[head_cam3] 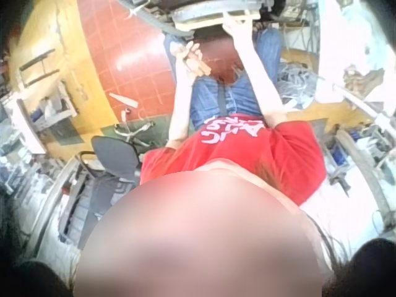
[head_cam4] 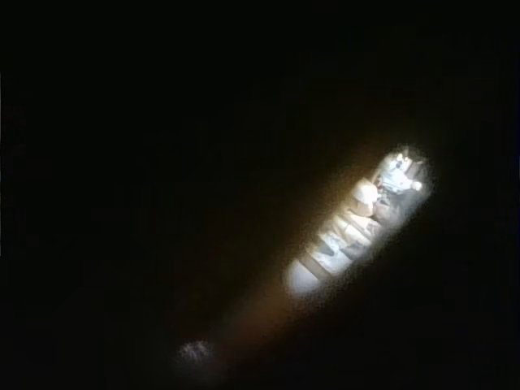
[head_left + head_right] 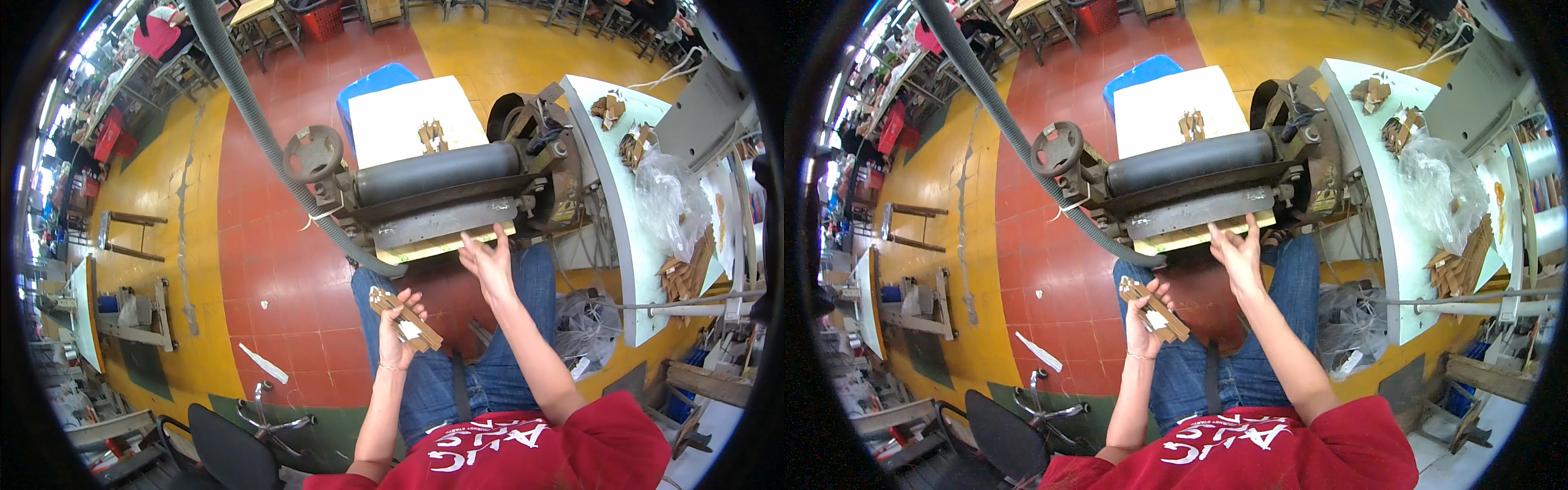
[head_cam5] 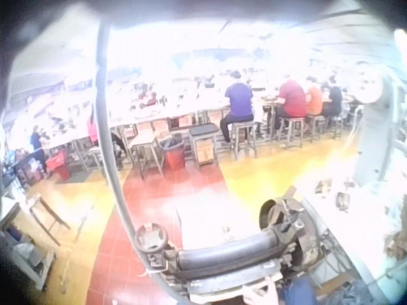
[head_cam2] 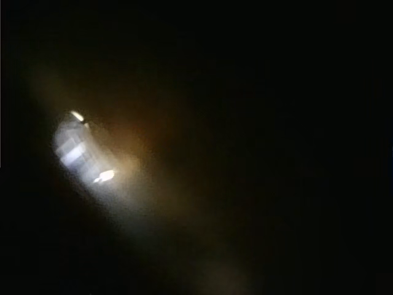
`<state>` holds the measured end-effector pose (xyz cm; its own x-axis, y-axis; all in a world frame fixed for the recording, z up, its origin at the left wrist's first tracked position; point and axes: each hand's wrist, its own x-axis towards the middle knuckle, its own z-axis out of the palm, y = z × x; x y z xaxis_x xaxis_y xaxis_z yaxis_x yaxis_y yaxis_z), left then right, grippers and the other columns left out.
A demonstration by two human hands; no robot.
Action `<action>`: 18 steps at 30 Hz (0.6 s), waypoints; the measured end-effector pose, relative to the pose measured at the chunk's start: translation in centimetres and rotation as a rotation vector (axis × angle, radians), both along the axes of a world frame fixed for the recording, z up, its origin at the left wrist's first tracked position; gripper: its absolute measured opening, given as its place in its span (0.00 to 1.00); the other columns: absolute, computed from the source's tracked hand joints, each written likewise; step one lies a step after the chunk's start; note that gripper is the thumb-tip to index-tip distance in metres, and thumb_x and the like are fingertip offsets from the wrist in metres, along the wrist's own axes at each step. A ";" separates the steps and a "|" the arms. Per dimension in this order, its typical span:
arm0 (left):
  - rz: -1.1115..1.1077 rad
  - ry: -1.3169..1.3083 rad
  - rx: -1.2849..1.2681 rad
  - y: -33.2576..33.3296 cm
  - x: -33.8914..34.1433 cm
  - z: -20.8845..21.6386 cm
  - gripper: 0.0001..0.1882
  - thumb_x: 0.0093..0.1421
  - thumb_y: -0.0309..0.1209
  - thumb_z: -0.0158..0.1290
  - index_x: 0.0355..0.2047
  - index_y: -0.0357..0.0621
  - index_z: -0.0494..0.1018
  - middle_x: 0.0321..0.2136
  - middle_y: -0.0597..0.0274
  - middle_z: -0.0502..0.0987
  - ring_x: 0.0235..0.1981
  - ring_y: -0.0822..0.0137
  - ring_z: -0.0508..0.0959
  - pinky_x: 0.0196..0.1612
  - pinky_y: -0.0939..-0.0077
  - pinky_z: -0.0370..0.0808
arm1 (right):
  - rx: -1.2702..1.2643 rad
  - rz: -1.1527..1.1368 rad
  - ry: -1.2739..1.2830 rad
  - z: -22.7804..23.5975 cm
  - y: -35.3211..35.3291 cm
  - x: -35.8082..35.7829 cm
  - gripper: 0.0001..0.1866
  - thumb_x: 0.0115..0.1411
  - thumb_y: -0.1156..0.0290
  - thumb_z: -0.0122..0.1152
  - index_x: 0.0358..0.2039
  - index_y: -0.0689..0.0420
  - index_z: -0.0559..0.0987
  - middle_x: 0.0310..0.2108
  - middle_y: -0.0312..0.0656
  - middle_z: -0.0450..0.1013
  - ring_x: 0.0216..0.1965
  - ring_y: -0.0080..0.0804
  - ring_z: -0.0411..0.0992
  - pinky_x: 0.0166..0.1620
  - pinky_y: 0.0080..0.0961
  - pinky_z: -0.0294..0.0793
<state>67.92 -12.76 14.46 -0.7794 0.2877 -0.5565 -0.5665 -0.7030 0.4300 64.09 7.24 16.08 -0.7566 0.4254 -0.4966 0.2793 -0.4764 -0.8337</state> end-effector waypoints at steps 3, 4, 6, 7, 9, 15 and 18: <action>-0.013 0.033 0.036 1.1 -0.7 0.6 0.27 0.58 0.35 0.40 0.57 0.34 0.62 0.54 0.45 0.67 0.52 0.56 0.70 0.58 0.64 0.66 | 0.064 0.168 -0.136 1.1 -0.8 4.8 0.31 0.58 0.63 0.62 0.59 0.56 0.61 0.51 0.50 0.66 0.46 0.31 0.72 0.46 0.27 0.73; -0.010 0.069 0.091 1.5 -1.1 0.8 0.28 0.58 0.34 0.40 0.57 0.33 0.61 0.55 0.44 0.66 0.54 0.54 0.69 0.60 0.63 0.65 | 0.082 0.291 -0.181 1.5 -0.9 6.2 0.24 0.59 0.63 0.62 0.54 0.57 0.69 0.46 0.45 0.71 0.42 0.26 0.73 0.42 0.22 0.73; -0.044 0.124 0.117 2.3 -1.8 1.2 0.28 0.58 0.33 0.38 0.59 0.32 0.58 0.58 0.45 0.63 0.57 0.53 0.67 0.62 0.62 0.61 | 0.101 0.426 -0.089 2.2 -1.8 8.2 0.18 0.59 0.64 0.62 0.47 0.58 0.74 0.38 0.39 0.74 0.36 0.21 0.73 0.37 0.17 0.71; -0.068 0.163 0.132 2.6 -2.1 1.4 0.28 0.58 0.32 0.38 0.58 0.31 0.58 0.59 0.43 0.61 0.59 0.51 0.64 0.63 0.61 0.60 | 0.113 0.478 -0.082 2.5 -2.1 8.7 0.15 0.58 0.65 0.63 0.44 0.58 0.76 0.34 0.36 0.76 0.34 0.18 0.73 0.35 0.14 0.70; -0.106 0.231 0.123 3.2 -2.6 1.9 0.29 0.58 0.31 0.39 0.59 0.30 0.57 0.59 0.43 0.60 0.61 0.51 0.62 0.63 0.61 0.60 | 0.196 0.500 -0.038 3.1 -2.7 9.1 0.16 0.55 0.66 0.66 0.41 0.60 0.77 0.31 0.34 0.76 0.30 0.15 0.71 0.33 0.14 0.70; -0.159 0.296 0.158 3.6 -2.6 2.8 0.32 0.57 0.35 0.42 0.60 0.30 0.55 0.61 0.42 0.57 0.62 0.51 0.59 0.64 0.61 0.59 | 0.403 0.426 -0.026 3.8 -3.1 8.4 0.11 0.53 0.68 0.68 0.33 0.61 0.81 0.26 0.34 0.76 0.25 0.16 0.72 0.29 0.13 0.71; -0.166 0.253 0.154 3.3 -2.1 2.6 0.30 0.59 0.35 0.41 0.60 0.32 0.55 0.61 0.42 0.57 0.62 0.51 0.60 0.63 0.59 0.60 | 0.507 0.347 0.049 3.9 -2.9 8.3 0.09 0.53 0.70 0.67 0.33 0.61 0.82 0.28 0.37 0.76 0.27 0.18 0.73 0.30 0.14 0.72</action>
